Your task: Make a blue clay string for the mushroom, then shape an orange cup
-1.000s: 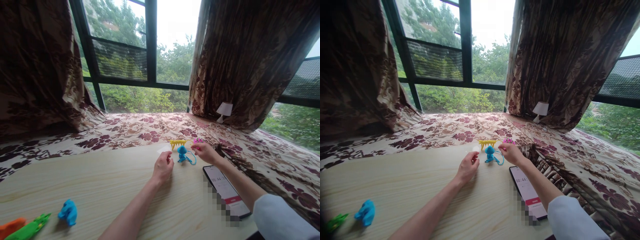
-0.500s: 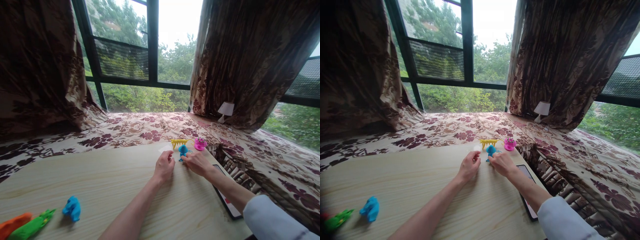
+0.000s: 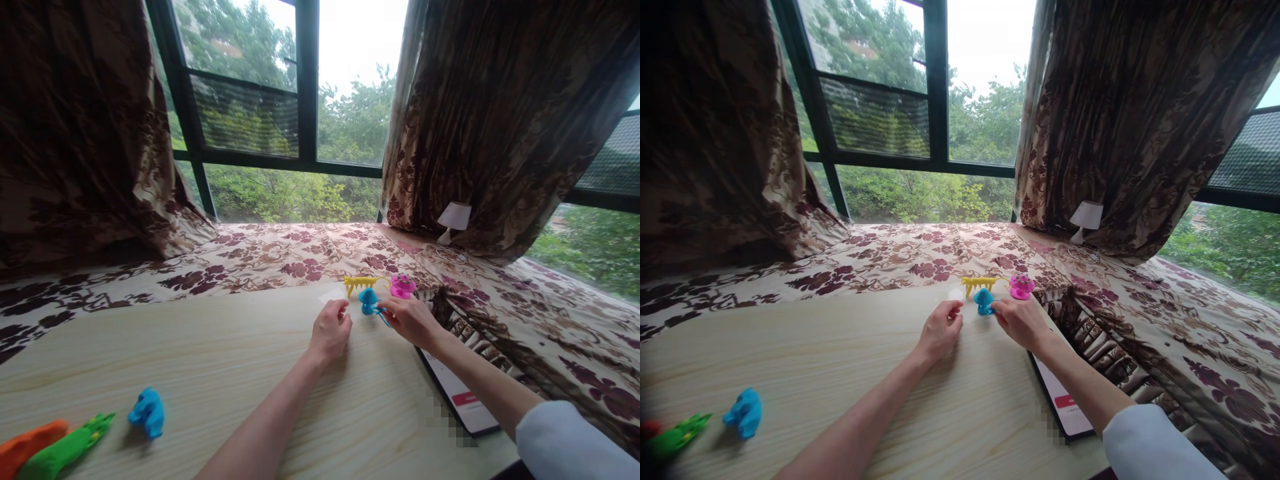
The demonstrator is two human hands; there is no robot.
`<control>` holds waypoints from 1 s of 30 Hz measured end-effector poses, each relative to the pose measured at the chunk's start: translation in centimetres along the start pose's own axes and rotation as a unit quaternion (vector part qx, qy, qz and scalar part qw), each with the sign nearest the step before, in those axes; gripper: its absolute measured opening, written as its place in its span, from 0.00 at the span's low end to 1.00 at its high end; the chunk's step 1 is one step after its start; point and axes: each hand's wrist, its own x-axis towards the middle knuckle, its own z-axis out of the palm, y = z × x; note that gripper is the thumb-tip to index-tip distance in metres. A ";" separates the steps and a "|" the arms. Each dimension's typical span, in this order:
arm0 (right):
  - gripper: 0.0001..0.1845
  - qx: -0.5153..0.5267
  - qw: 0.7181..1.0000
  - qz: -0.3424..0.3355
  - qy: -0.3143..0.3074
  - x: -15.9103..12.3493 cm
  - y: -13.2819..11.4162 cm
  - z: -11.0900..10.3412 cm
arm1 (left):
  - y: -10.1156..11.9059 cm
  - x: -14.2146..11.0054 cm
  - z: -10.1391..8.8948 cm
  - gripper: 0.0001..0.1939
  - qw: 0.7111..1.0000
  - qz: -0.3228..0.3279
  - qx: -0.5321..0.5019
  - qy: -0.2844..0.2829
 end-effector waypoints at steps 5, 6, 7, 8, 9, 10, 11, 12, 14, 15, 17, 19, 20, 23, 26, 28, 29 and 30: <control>0.12 0.004 1.000 0.016 0.005 0.0 1.8 0.2 | 0.0 0.0 -0.1 0.12 1.000 0.003 -0.001 -0.002; 0.12 0.005 1.000 0.015 0.003 0.1 2.0 0.4 | 0.1 0.0 -0.2 0.12 1.000 0.003 -0.001 -0.003; 0.12 0.005 1.000 0.013 0.000 0.3 2.1 0.5 | 0.1 0.0 -0.2 0.12 1.000 0.004 -0.002 -0.004; 0.11 0.006 1.000 0.011 -0.004 0.5 2.1 0.7 | 0.1 0.0 -0.2 0.12 1.000 0.004 -0.002 -0.004; 0.11 0.007 1.000 0.007 -0.009 0.7 2.1 0.9 | 0.1 0.0 -0.2 0.12 1.000 0.003 -0.002 -0.004; 0.11 0.009 1.000 0.003 -0.013 0.8 2.1 1.0 | 0.1 0.0 -0.2 0.12 1.000 0.002 -0.002 -0.005; 0.11 0.011 1.000 -0.001 -0.018 0.8 2.1 1.1 | 0.1 0.0 -0.1 0.12 1.000 0.000 -0.002 -0.005; 0.11 0.015 1.000 -0.004 -0.021 0.8 2.1 1.2 | 0.0 0.1 -0.1 0.12 1.000 -0.002 -0.003 -0.005; 0.12 0.023 0.999 -0.004 -0.025 0.6 2.1 1.1 | 0.0 0.1 -0.1 0.12 1.000 -0.005 -0.006 -0.005; 0.12 0.028 0.999 0.000 -0.024 0.5 2.2 1.0 | 0.0 0.1 0.0 0.12 1.000 -0.007 -0.008 -0.006; 0.14 0.036 0.999 0.017 -0.017 0.4 2.5 0.5 | 0.0 0.1 0.0 0.12 1.000 -0.012 -0.012 -0.006; 0.15 0.044 0.998 0.044 -0.005 0.4 3.1 -0.1 | 0.0 0.1 0.0 0.12 1.000 -0.017 -0.018 -0.006; 0.15 0.048 0.997 0.057 0.001 0.5 3.3 -0.4 | 0.0 0.1 0.0 0.12 1.000 -0.020 -0.022 -0.006; 0.15 0.060 0.994 0.087 0.005 0.8 3.7 -1.3 | -0.2 0.0 0.0 0.12 0.999 -0.028 -0.036 -0.007; 0.13 0.075 0.993 0.087 -0.008 0.2 2.2 -2.5 | -0.6 0.1 0.2 0.12 0.998 -0.039 -0.050 -0.006; 0.12 0.085 0.994 0.072 -0.014 -1.0 -0.4 -3.4 | -1.0 0.2 0.3 0.11 0.997 -0.051 -0.061 -0.006; 0.12 0.091 0.994 0.062 -0.012 -1.9 -2.0 -3.8 | -1.2 0.3 0.4 0.12 0.996 -0.057 -0.067 -0.007; 0.12 0.099 0.994 0.055 -0.009 -3.0 -3.8 -4.1 | -1.4 0.4 0.4 0.13 0.995 -0.064 -0.074 -0.009</control>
